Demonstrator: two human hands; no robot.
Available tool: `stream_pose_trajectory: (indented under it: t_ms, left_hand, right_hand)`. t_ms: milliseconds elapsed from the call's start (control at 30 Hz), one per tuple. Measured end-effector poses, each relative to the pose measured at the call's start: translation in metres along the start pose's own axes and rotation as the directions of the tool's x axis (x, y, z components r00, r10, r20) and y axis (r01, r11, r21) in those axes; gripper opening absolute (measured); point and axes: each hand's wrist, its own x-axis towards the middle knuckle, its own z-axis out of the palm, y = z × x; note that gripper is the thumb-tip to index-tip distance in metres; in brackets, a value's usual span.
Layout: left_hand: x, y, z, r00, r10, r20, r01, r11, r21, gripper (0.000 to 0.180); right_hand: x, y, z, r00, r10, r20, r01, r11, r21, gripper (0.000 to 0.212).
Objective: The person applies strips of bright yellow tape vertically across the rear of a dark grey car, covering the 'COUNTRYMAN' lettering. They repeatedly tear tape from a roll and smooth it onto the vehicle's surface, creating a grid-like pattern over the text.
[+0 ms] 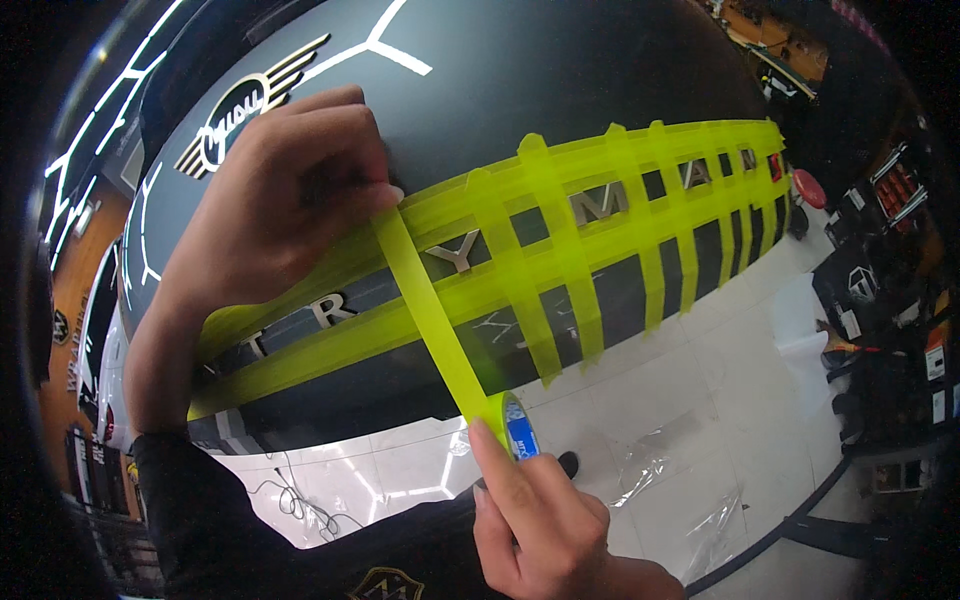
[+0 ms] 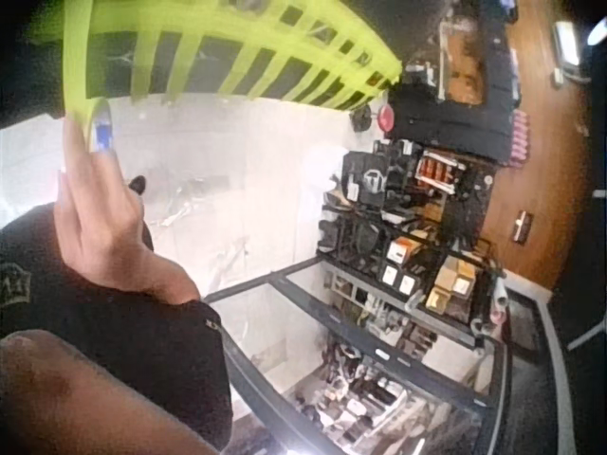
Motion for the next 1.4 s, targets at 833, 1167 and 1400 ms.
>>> stream_pose_trajectory:
  t_ms: [833, 1167, 1400]
  left_hand:
    - [-0.002, -0.004, 0.018, 0.994, 0.045, -0.097, -0.039, 0.997, 0.068, 0.023]
    - [0.0, -0.001, 0.015, 0.993, 0.048, -0.107, -0.04, 0.996, 0.075, 0.023]
    - [-0.002, -0.005, 0.018, 0.994, 0.035, -0.107, -0.028, 0.998, 0.065, 0.023]
  right_hand:
    - [0.007, 0.02, 0.002, 0.974, 0.145, 0.173, -0.139, 0.989, -0.044, 0.052]
    - [0.01, 0.016, 0.001, 0.969, 0.161, 0.187, -0.145, 0.985, -0.098, 0.05]
    - [0.012, 0.018, 0.0, 0.965, 0.155, 0.212, -0.138, 0.986, -0.094, 0.049]
